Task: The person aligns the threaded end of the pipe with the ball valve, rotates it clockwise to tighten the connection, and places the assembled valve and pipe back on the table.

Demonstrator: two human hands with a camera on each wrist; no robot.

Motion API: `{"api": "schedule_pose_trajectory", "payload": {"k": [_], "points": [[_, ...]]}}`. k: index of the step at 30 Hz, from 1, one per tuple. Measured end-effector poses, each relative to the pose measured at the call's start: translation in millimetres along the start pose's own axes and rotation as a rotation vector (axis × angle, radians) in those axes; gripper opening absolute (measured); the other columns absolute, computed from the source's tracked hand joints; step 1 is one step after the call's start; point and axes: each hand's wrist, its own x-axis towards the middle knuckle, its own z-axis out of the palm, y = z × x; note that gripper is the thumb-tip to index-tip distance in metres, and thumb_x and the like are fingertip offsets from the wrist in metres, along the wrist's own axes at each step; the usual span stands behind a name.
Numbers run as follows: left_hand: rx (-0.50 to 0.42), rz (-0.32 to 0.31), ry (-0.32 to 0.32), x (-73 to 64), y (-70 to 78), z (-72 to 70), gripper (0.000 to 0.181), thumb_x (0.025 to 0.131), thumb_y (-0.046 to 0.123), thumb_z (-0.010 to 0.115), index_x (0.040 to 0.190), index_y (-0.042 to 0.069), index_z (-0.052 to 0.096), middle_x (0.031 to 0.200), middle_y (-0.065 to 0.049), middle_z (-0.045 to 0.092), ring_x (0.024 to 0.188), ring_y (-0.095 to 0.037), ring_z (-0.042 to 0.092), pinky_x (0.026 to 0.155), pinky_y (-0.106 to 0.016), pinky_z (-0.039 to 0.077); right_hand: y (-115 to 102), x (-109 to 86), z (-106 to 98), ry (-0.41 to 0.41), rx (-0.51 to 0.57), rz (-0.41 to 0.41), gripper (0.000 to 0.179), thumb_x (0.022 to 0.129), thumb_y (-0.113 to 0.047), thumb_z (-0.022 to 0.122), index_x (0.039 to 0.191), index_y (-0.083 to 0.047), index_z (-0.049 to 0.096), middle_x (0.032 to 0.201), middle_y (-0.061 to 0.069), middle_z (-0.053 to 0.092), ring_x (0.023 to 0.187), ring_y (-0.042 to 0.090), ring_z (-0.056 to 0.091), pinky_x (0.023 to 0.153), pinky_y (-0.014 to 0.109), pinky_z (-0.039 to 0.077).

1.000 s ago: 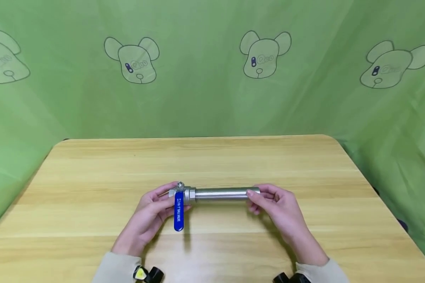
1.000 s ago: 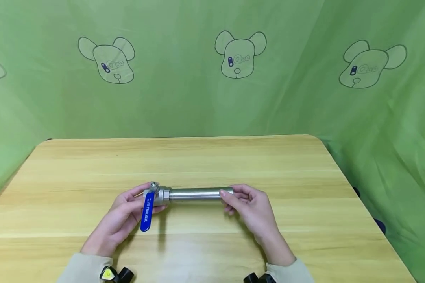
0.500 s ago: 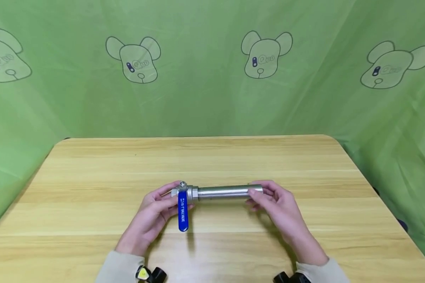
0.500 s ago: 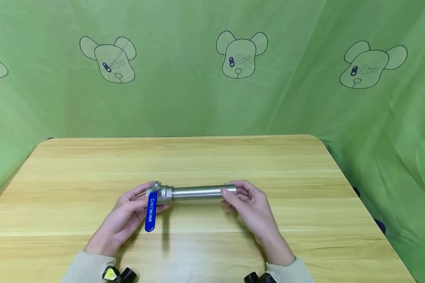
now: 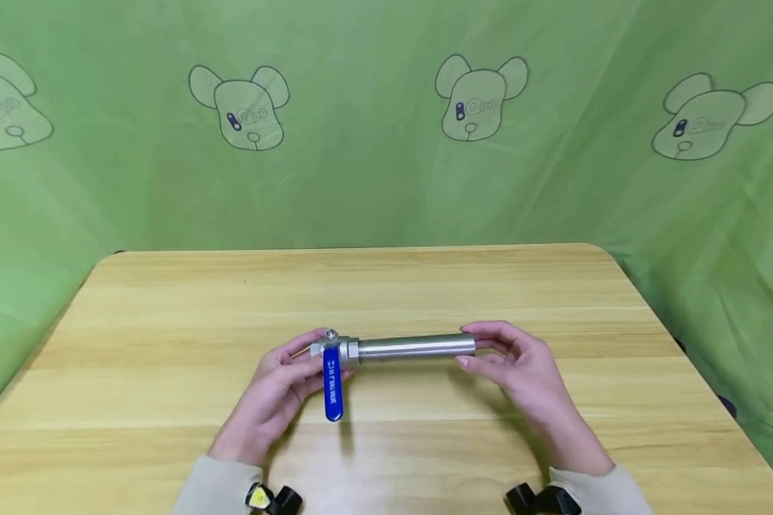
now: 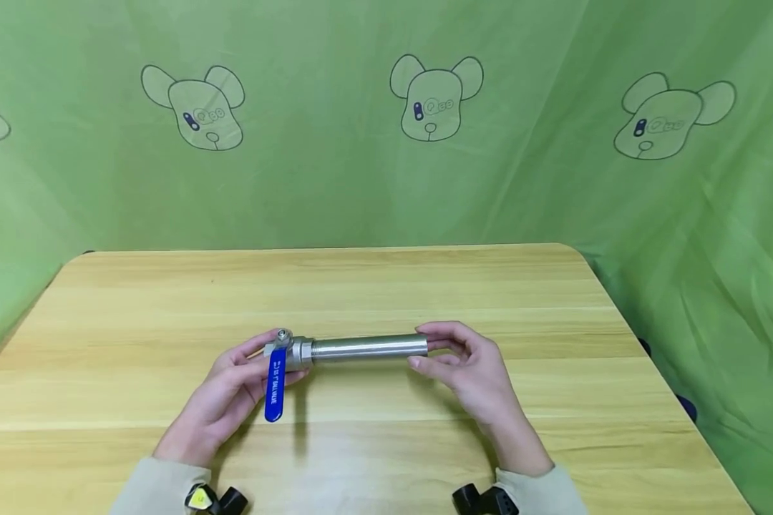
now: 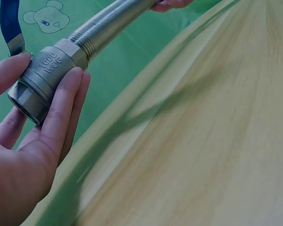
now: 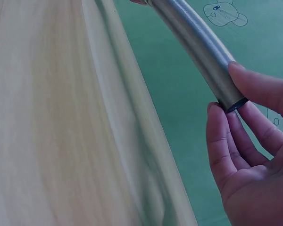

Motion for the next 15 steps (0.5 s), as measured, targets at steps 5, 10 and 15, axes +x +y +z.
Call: {"api": "schedule_pose_trajectory", "payload": {"k": [5, 10, 15], "points": [[0.007, -0.004, 0.017, -1.4, -0.3, 0.5, 0.064, 0.1, -0.007, 0.061, 0.16, -0.007, 0.037, 0.123, -0.006, 0.08, 0.109, -0.02, 0.08, 0.108, -0.041, 0.064, 0.5, -0.8, 1.5, 0.022, -0.019, 0.013, 0.051, 0.086, -0.003, 0.087, 0.132, 0.006, 0.068, 0.104, -0.006, 0.078, 0.095, 0.012, 0.077, 0.087, 0.023, 0.068], [0.018, 0.005, 0.019, -2.0, 1.6, 1.2, 0.063, 0.101, -0.006, 0.06, 0.16, -0.007, 0.038, 0.126, -0.007, 0.079, 0.11, -0.021, 0.08, 0.109, -0.042, 0.063, -0.5, 0.0, 3.9, 0.042, -0.065, 0.047, 0.045, 0.094, -0.018, 0.085, 0.129, 0.005, 0.07, 0.099, -0.002, 0.08, 0.089, 0.014, 0.078, 0.083, 0.023, 0.068], [0.004, 0.007, 0.014, -2.4, 2.0, 0.4, 0.063, 0.102, -0.007, 0.057, 0.161, -0.007, 0.035, 0.13, -0.011, 0.078, 0.111, -0.02, 0.08, 0.11, -0.042, 0.063, -1.5, -0.1, 7.3, 0.027, -0.052, 0.054, 0.043, 0.097, -0.019, 0.082, 0.13, 0.005, 0.068, 0.1, 0.001, 0.08, 0.089, 0.015, 0.078, 0.083, 0.026, 0.069]]}}
